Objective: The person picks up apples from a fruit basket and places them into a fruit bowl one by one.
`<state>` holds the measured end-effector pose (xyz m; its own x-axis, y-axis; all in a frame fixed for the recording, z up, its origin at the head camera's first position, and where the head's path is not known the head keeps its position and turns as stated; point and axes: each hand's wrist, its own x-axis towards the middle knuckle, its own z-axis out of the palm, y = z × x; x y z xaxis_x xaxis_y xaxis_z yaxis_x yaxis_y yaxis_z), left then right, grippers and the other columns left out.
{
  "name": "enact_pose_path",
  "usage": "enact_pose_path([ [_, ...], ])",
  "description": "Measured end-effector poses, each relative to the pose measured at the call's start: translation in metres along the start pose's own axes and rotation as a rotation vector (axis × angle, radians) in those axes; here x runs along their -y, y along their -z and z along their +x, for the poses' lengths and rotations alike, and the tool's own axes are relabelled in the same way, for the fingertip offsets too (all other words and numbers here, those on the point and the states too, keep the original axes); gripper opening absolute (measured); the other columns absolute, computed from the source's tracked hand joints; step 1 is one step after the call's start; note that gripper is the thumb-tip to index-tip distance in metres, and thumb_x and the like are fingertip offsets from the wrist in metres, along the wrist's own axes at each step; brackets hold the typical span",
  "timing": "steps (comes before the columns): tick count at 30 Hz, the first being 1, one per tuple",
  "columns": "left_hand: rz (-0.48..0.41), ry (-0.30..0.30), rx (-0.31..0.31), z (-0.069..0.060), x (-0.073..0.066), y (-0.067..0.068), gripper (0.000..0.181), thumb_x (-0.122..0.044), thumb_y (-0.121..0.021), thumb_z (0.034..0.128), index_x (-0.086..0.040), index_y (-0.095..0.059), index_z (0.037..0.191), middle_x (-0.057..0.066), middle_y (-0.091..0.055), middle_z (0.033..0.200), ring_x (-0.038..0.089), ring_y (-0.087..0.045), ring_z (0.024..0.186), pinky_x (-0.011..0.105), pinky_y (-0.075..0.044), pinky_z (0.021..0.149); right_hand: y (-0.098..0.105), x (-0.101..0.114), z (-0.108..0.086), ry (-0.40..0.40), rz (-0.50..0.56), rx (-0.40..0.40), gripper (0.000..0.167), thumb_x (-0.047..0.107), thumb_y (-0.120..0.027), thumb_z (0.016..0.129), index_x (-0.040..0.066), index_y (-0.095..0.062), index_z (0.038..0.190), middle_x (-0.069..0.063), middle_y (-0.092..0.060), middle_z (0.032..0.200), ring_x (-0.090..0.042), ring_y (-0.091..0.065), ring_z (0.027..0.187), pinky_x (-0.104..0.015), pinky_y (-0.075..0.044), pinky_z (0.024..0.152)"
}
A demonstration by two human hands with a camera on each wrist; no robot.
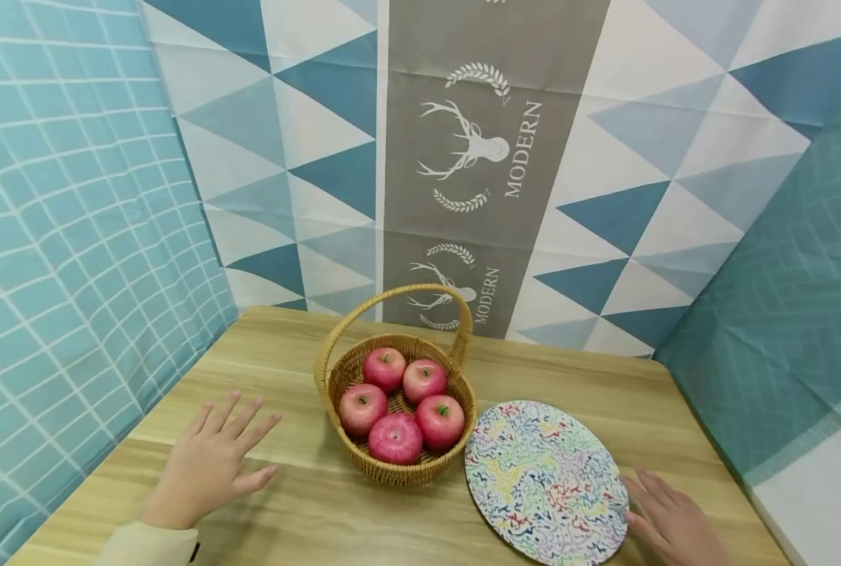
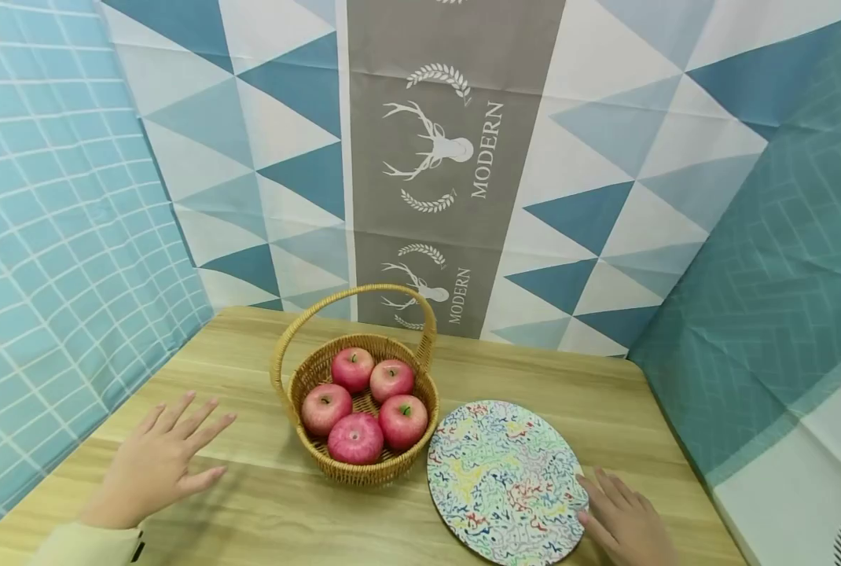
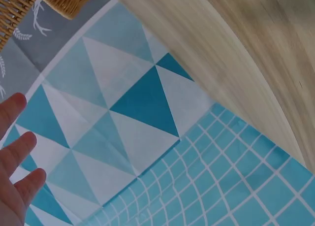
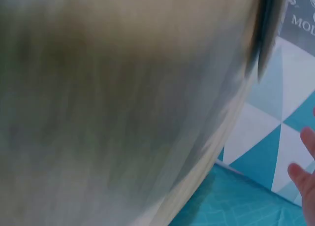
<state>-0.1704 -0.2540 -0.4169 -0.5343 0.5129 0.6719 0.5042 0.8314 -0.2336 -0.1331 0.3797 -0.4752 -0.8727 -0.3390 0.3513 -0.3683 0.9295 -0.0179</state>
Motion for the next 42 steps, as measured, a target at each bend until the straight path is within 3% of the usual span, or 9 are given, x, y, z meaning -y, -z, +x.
enact_pose_path([
  [3,0.020,0.006,-0.024,0.004,-0.002,-0.005,0.078,-0.071,-0.018,0.0935,-0.013,-0.068,0.111,0.019,-0.066,0.113,0.046,-0.054,0.109,0.063,-0.042,0.081,-0.002,0.001,0.005,0.067,0.020,-0.114,0.044,0.033,-0.069,0.086,0.013,-0.062,0.124,-0.018,-0.064,0.119,-0.001,-0.036,0.131,-0.024,-0.034,0.098],
  [6,0.027,-0.015,-0.068,0.009,-0.007,-0.011,0.077,-0.069,-0.019,0.0945,-0.012,-0.069,0.110,0.020,-0.067,0.110,0.047,-0.056,0.105,0.064,-0.043,0.079,0.002,0.005,0.010,0.005,0.097,-0.101,0.040,0.025,-0.068,0.088,0.010,-0.062,0.125,-0.015,-0.065,0.120,0.004,-0.032,0.128,-0.010,-0.023,0.094],
  [12,-0.003,-0.069,-0.177,0.014,-0.013,-0.021,0.072,-0.066,-0.024,0.0956,-0.010,-0.068,0.107,0.018,-0.069,0.103,0.044,-0.061,0.091,0.060,-0.047,0.073,0.019,0.019,0.012,-0.228,0.489,0.015,0.037,0.015,-0.038,0.105,-0.006,-0.051,0.133,0.004,-0.054,0.134,-0.010,-0.057,0.110,-0.033,-0.048,0.080],
  [15,-0.066,-0.080,-0.234,0.018,-0.017,-0.022,0.069,-0.064,-0.028,0.0959,-0.010,-0.070,0.105,0.014,-0.071,0.098,0.032,-0.064,0.068,0.043,-0.050,0.057,0.024,0.024,0.016,-0.171,0.635,-0.093,0.039,0.008,-0.028,0.106,-0.006,-0.047,0.136,0.019,-0.047,0.133,-0.001,-0.057,0.103,-0.023,-0.045,0.080],
  [19,-0.164,-0.100,-0.262,0.026,-0.026,-0.021,0.065,-0.062,-0.034,0.0954,-0.010,-0.071,0.104,0.010,-0.073,0.096,0.018,-0.055,0.047,0.030,-0.042,0.041,0.026,0.027,0.022,-0.138,0.734,-0.212,0.044,0.001,-0.030,0.104,0.012,-0.040,0.146,0.029,-0.045,0.129,0.005,-0.057,0.099,-0.007,-0.036,0.080],
  [27,-0.186,-0.204,-0.219,0.043,-0.044,-0.031,0.066,-0.067,-0.038,0.0859,-0.014,-0.073,0.102,0.006,-0.073,0.095,0.013,-0.053,0.047,0.029,-0.044,0.046,0.033,0.028,0.029,-0.301,0.863,-0.172,0.048,0.006,-0.039,0.104,-0.002,-0.024,0.149,0.037,-0.044,0.121,0.009,-0.057,0.095,-0.004,-0.038,0.078],
  [35,-0.209,-0.235,-0.162,0.040,-0.047,-0.034,0.069,-0.069,-0.034,0.0890,-0.014,-0.074,0.098,0.007,-0.073,0.095,0.011,-0.049,0.045,0.026,-0.041,0.045,0.025,0.048,0.052,-0.349,1.292,-0.093,0.038,0.012,-0.037,0.105,0.036,-0.040,0.134,0.026,-0.057,0.118,-0.004,-0.063,0.095,-0.017,-0.047,0.080],
  [38,-0.224,-0.253,-0.156,0.042,-0.047,-0.039,0.069,-0.070,-0.036,0.0900,-0.013,-0.075,0.097,0.007,-0.073,0.094,0.010,-0.046,0.043,0.024,-0.038,0.043,0.026,0.058,0.059,-0.401,1.295,-0.063,0.033,0.016,-0.038,0.105,0.038,-0.040,0.130,0.025,-0.059,0.116,-0.006,-0.064,0.095,-0.019,-0.048,0.081],
  [42,-0.233,-0.279,-0.186,0.044,-0.050,-0.047,0.059,-0.062,-0.042,0.0934,-0.014,-0.075,0.097,0.005,-0.074,0.088,0.009,-0.042,0.040,0.021,-0.034,0.040,0.028,0.067,0.066,-0.440,1.202,-0.056,0.036,0.018,-0.041,0.105,0.022,-0.038,0.141,0.027,-0.058,0.113,-0.004,-0.063,0.094,-0.020,-0.048,0.081],
])
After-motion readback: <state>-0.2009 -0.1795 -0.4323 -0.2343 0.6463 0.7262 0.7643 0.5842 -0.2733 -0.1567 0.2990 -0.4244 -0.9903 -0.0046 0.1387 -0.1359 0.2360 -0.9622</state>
